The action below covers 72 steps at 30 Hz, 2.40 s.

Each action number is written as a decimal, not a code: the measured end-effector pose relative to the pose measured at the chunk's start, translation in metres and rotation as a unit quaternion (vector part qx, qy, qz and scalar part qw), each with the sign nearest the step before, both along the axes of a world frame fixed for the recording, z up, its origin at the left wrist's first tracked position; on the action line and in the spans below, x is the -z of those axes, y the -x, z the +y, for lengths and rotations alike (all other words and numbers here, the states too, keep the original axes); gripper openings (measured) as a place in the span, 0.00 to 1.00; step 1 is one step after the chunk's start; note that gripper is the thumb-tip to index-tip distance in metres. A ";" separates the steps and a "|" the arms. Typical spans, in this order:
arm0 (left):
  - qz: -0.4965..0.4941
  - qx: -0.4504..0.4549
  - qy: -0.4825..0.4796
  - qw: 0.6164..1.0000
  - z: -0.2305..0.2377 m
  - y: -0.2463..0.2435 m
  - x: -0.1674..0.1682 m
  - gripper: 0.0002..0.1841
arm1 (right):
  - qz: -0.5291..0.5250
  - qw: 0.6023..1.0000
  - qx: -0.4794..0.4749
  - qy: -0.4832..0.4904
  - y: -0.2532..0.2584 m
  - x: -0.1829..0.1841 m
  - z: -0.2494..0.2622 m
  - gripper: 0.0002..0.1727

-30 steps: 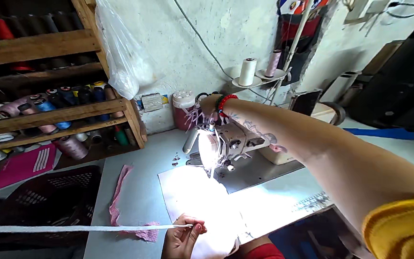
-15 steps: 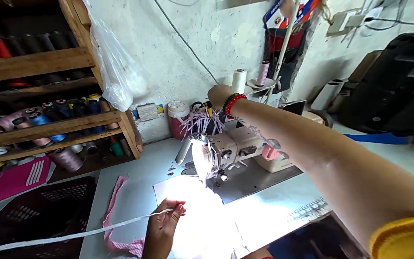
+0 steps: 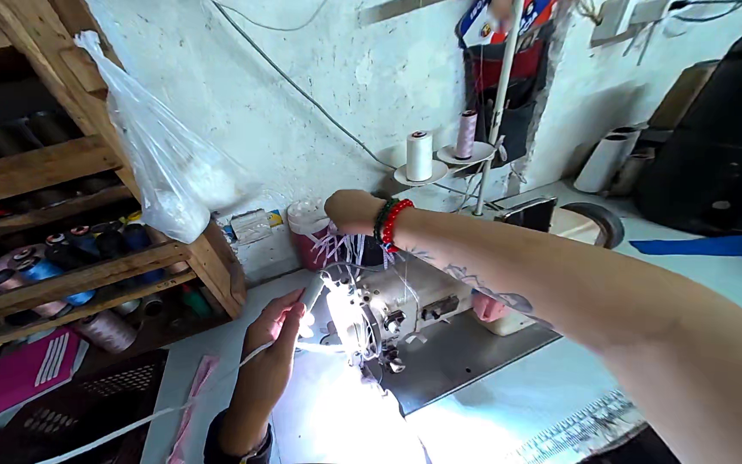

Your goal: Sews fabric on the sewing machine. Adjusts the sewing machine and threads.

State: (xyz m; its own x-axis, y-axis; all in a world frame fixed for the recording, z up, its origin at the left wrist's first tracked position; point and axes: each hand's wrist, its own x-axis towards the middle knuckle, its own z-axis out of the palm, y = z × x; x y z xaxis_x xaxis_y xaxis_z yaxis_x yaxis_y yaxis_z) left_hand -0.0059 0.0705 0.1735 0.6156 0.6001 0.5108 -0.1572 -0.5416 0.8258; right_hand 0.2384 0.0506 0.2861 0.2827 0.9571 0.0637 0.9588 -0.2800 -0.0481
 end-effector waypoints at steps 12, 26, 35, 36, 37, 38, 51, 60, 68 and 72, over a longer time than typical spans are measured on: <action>-0.006 0.055 0.016 0.998 0.019 -0.005 -0.011 0.18 | 0.068 0.981 -0.119 0.137 0.001 -0.008 -0.014 0.12; 0.074 0.166 0.126 0.975 0.072 -0.081 0.037 0.19 | 0.099 0.976 -0.132 0.143 0.004 0.000 -0.029 0.12; -0.004 0.152 0.220 0.964 0.057 -0.096 0.032 0.09 | 0.206 0.966 -0.149 0.047 0.002 0.011 -0.035 0.11; 0.002 0.180 0.245 0.953 0.055 -0.092 0.030 0.10 | 0.206 0.967 -0.145 0.041 0.002 0.012 -0.035 0.12; 0.010 0.208 0.276 0.938 0.053 -0.088 0.026 0.10 | 0.197 0.969 -0.139 0.042 0.003 0.011 -0.036 0.12; 0.019 0.223 0.301 0.927 0.053 -0.085 0.026 0.11 | 0.185 0.972 -0.136 0.045 0.003 0.011 -0.036 0.12; -0.086 0.170 0.290 0.938 0.062 -0.092 0.029 0.09 | 0.174 0.979 -0.090 -0.050 0.004 0.010 -0.056 0.20; -0.043 0.078 0.202 0.975 0.031 -0.080 0.032 0.11 | 0.176 0.981 -0.034 -0.067 0.024 0.029 -0.063 0.22; -0.207 0.190 0.413 0.866 0.026 -0.073 0.043 0.12 | 0.185 0.977 -0.047 -0.093 0.028 0.030 -0.063 0.12; -0.146 0.184 0.388 0.891 0.024 -0.078 0.042 0.12 | 0.220 0.972 -0.051 -0.059 0.026 0.029 -0.060 0.19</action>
State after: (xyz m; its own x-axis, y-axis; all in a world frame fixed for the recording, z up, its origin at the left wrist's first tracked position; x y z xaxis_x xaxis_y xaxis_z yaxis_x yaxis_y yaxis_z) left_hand 0.0722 0.0948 0.1310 0.7524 0.6275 0.2003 -0.4760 0.3078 0.8238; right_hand 0.2120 -0.0097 0.2574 0.2111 0.9750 0.0689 0.8607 -0.1519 -0.4859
